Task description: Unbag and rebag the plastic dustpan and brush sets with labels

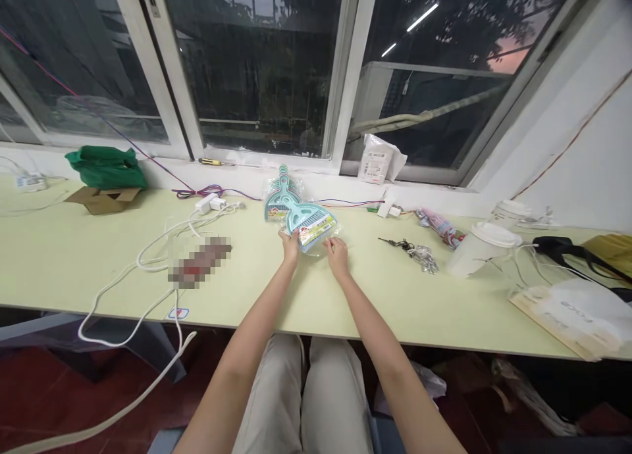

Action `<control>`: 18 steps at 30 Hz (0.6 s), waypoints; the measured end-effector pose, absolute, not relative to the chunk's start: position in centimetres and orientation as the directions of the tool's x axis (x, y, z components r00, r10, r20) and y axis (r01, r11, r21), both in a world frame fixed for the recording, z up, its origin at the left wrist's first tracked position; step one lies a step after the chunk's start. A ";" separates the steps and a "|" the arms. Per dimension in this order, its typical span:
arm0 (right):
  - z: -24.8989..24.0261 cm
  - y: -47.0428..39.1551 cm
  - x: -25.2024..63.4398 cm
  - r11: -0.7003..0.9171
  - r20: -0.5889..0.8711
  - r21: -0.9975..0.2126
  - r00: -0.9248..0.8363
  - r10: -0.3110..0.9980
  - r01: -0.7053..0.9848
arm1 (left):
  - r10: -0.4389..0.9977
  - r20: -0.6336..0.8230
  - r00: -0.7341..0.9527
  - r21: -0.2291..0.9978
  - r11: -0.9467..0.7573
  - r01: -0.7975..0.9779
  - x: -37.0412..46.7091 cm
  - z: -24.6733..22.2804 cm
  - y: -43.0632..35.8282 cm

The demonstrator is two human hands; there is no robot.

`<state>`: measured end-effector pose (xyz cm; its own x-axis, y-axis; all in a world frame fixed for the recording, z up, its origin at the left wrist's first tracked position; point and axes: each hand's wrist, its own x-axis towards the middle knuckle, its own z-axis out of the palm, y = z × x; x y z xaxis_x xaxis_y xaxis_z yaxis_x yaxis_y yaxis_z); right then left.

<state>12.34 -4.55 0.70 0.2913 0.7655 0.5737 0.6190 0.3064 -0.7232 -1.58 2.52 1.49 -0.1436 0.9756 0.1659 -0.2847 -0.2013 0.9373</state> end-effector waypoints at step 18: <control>-0.6 -2.3 14.5 0.160 -0.007 -0.904 0.389 0.921 -0.397 | 0.996 0.052 0.072 0.930 -0.022 -0.368 -2.7 1.2 1.2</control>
